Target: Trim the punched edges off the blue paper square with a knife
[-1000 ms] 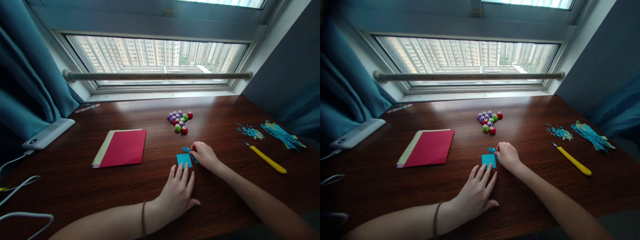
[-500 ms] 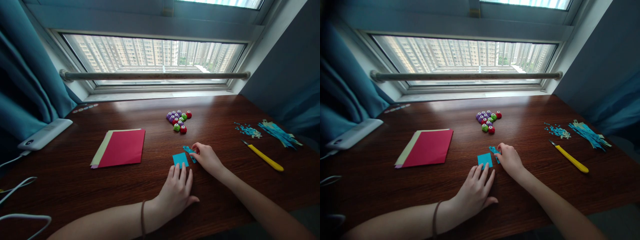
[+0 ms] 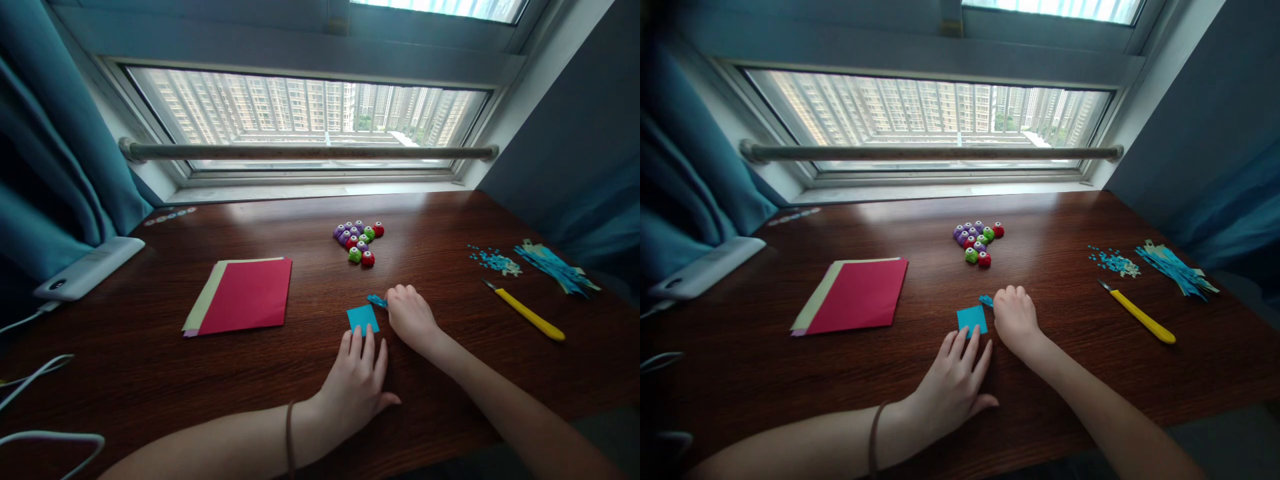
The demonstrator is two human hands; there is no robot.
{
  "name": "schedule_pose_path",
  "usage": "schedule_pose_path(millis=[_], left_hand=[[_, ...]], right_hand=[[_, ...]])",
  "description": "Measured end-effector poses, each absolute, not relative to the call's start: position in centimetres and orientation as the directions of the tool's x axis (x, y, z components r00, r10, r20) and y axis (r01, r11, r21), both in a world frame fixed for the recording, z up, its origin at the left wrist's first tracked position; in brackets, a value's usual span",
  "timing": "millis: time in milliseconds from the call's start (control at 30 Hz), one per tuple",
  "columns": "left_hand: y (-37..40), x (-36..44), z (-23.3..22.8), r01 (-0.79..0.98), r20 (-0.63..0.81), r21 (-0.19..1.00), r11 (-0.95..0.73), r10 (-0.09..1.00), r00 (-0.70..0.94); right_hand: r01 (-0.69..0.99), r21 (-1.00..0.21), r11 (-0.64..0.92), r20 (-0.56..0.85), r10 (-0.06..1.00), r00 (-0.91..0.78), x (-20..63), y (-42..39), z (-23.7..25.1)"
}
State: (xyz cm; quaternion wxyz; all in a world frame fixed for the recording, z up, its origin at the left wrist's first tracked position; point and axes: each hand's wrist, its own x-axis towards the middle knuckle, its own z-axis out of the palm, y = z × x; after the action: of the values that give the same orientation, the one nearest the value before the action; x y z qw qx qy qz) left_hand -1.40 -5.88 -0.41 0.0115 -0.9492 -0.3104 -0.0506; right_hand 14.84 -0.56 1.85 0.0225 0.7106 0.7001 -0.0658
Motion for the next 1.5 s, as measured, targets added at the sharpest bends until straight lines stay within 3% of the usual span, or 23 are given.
schedule_pose_path(millis=[200, 400, 500, 567, 667, 833, 1000, 1167, 1267, 1367, 1500], left_hand=[[-5.8, -1.4, -0.5, 0.593, 0.104, 0.012, -0.805, 0.591, 0.800], [-5.8, -1.4, -0.4, 0.589, 0.088, 0.022, -0.808, 0.589, 0.804], [-5.7, -1.4, -0.3, 0.593, 0.079, 0.026, -0.805, 0.593, 0.801], [-5.7, -1.4, -0.4, 0.596, 0.073, 0.025, -0.803, 0.596, 0.800], [-5.7, -1.3, -0.7, 0.605, 0.071, 0.013, -0.796, 0.605, 0.793], [-5.7, -1.2, -1.2, 0.605, 0.071, 0.006, -0.796, 0.604, 0.794], [-5.7, -1.2, -0.9, 0.610, 0.051, 0.006, -0.792, 0.610, 0.791], [-5.9, -1.1, -0.8, 0.619, 0.037, 0.013, -0.785, 0.619, 0.784], [-5.9, -1.1, -0.6, 0.626, 0.035, 0.019, -0.780, 0.626, 0.779], [-5.8, -1.1, -0.4, 0.626, 0.035, 0.028, -0.780, 0.626, 0.779], [-5.5, -1.2, -0.5, 0.621, 0.031, 0.038, -0.783, 0.622, 0.783]], right_hand=[[0.985, -0.171, -0.010, -0.158, 0.987, -0.018, 15.0, -0.3, 1.6], [0.884, -0.465, -0.038, -0.253, 0.963, -0.092, 19.0, 0.2, 1.5], [0.596, -0.768, -0.234, -0.395, 0.905, -0.155, 22.1, 0.2, 2.1], [0.324, -0.860, -0.394, -0.467, 0.864, -0.189, 23.9, 0.0, 2.6], [0.181, -0.877, -0.445, -0.471, 0.869, -0.149, 25.3, -0.7, 3.1], [0.466, -0.847, -0.255, -0.333, 0.938, -0.092, 23.5, -2.2, 2.0], [0.755, -0.653, -0.063, -0.186, 0.979, -0.079, 20.6, -3.1, 0.9], [0.897, -0.437, -0.060, -0.205, 0.978, -0.034, 19.6, -2.5, 1.7], [0.928, -0.370, -0.049, -0.221, 0.975, -0.036, 19.2, -2.3, 2.0], [0.911, -0.408, -0.065, -0.244, 0.969, -0.040, 19.4, -2.2, 1.9], [0.801, -0.587, -0.123, -0.301, 0.951, -0.075, 24.1, -1.2, 2.0]])
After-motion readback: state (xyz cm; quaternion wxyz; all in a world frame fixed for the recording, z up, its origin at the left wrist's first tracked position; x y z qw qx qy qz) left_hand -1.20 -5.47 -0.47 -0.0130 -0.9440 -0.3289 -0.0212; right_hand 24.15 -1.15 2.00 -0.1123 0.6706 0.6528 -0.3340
